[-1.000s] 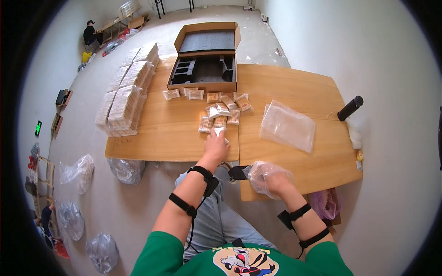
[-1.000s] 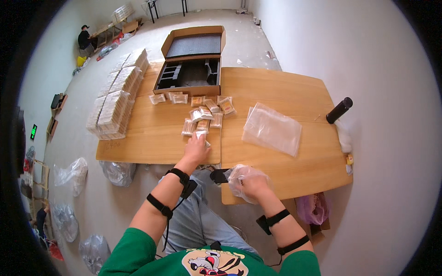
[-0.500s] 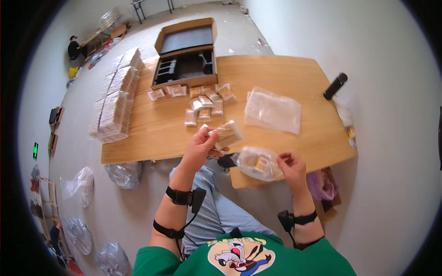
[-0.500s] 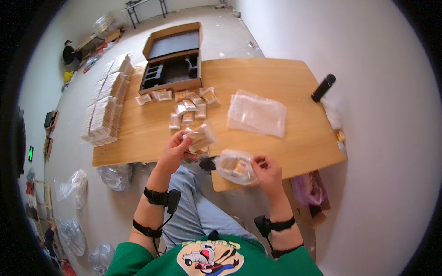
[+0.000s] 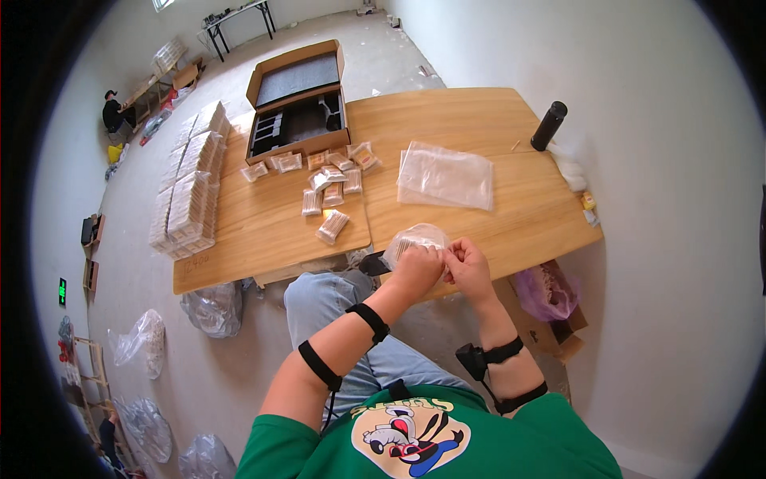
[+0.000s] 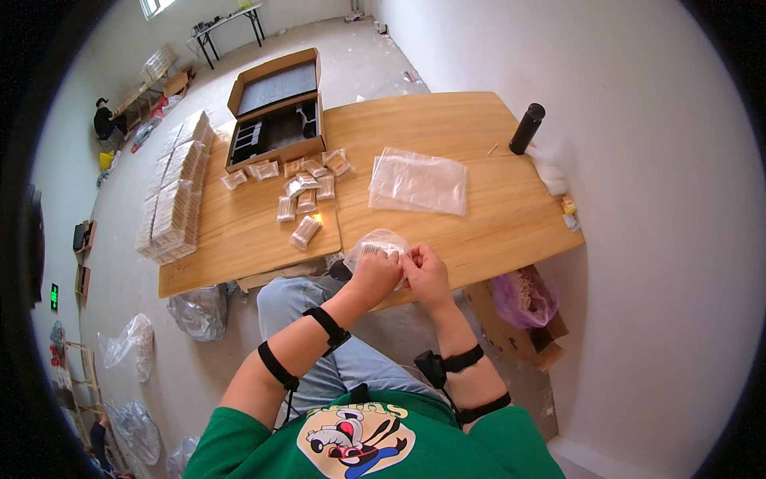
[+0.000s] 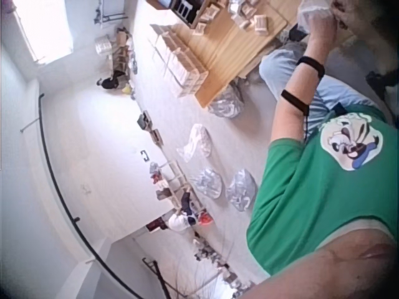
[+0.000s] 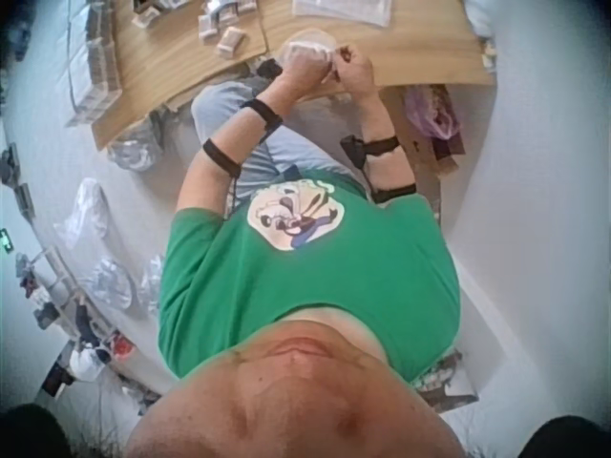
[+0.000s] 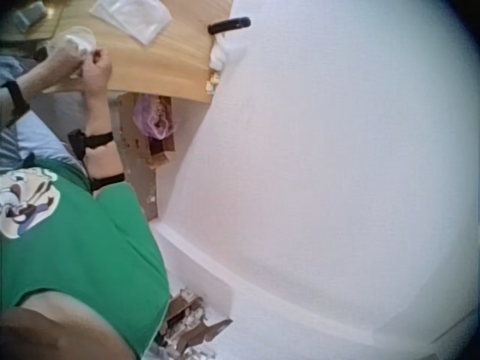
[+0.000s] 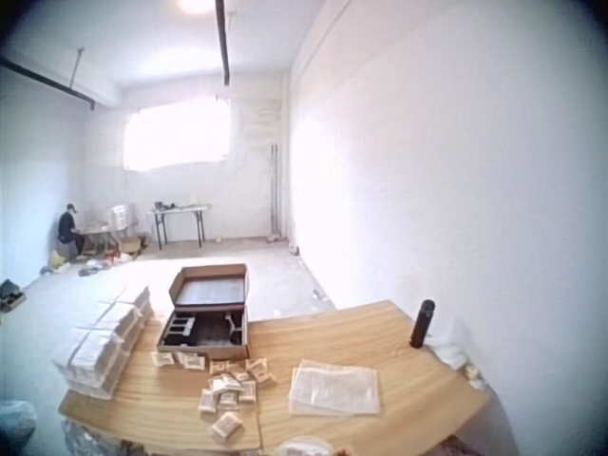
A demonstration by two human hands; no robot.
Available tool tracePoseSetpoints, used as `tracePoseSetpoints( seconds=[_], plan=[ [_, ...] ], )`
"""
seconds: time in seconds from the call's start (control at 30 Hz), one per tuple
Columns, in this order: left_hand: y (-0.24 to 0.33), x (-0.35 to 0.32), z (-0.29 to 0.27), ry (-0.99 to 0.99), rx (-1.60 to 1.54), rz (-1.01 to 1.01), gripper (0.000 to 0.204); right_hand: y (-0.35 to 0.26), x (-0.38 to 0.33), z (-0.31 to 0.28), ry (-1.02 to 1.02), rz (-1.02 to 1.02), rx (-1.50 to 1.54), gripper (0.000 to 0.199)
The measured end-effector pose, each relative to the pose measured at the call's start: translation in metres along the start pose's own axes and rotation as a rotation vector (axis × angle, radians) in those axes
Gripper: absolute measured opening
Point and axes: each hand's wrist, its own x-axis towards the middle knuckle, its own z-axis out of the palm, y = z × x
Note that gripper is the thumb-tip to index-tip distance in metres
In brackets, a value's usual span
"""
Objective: Packing small bags of cotton swabs into a larger plastic bag.
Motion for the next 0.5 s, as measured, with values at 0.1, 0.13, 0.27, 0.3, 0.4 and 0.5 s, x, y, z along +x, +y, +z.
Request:
tracePoseSetpoints(
  seconds=[0.1, 0.13, 0.27, 0.3, 0.4, 0.5],
  plan=[
    [0.002, -0.009, 0.024, 0.006, -0.153, -0.080, 0.014, 0.004, -0.001, -0.005, -0.001, -0.016, 0.007, 0.010],
    [0.001, -0.010, 0.024, 0.004, -0.154, -0.075, 0.014, 0.006, -0.001, -0.008, 0.016, 0.015, 0.016, 0.010],
    [-0.009, -0.009, 0.026, -0.048, -0.245, -0.058, 0.017, 0.006, 0.001, -0.004, 0.001, 0.018, 0.060, 0.010],
    [-0.016, -0.005, 0.032, 0.033, -0.249, -0.017, 0.017, 0.003, 0.003, 0.001, 0.016, 0.007, 0.046, 0.010],
    [-0.020, 0.017, 0.052, -0.185, -0.416, -0.149, 0.018, 0.000, 0.007, 0.006, 0.041, -0.012, 0.019, 0.010],
    [-0.018, 0.019, 0.051, -0.173, -0.469, -0.192, 0.023, 0.005, 0.015, 0.003, 0.076, -0.042, 0.050, 0.009]
  ],
)
